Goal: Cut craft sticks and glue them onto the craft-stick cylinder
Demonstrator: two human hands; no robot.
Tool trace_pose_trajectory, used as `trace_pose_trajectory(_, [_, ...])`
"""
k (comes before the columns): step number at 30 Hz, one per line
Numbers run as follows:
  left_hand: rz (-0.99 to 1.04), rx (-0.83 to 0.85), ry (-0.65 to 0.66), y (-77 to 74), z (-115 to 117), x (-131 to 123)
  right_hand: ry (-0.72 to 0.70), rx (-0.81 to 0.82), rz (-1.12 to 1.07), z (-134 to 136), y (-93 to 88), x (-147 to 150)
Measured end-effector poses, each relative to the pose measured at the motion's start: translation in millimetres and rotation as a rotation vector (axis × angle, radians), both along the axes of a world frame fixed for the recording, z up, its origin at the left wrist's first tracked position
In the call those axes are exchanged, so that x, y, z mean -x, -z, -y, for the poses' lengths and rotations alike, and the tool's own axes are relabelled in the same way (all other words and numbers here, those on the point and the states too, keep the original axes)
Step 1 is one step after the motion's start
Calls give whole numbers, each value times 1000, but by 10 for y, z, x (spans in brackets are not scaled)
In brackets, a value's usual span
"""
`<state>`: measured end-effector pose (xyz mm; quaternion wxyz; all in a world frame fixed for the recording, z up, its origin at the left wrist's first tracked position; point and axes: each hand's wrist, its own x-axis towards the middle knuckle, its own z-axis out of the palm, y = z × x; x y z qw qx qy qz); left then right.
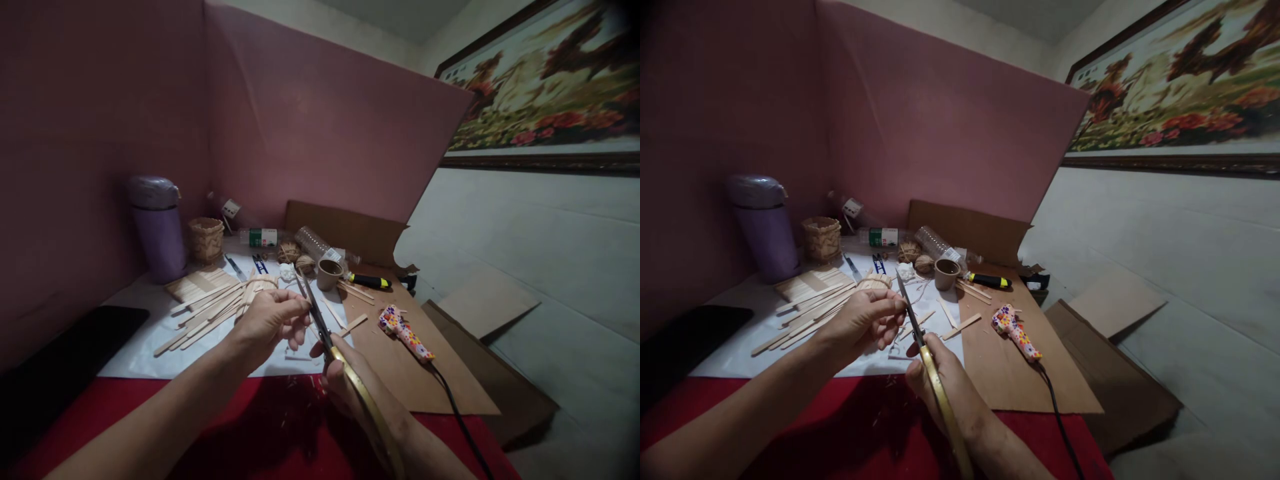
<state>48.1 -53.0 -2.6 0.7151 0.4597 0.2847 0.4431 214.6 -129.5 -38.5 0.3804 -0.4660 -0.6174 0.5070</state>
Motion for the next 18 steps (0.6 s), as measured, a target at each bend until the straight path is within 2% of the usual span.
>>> trace_pose_trajectory(5, [2,-5,23,7,-25,7,8,-20,-84,10,12,16])
trace_pose_trajectory(12, [-4,-4,1,9,-31,-3,-14,-12,-12,13,-6,15])
trace_pose_trajectory(18, [-16,3,-4,-17,-22,2,14,-41,-48,24,-29,94])
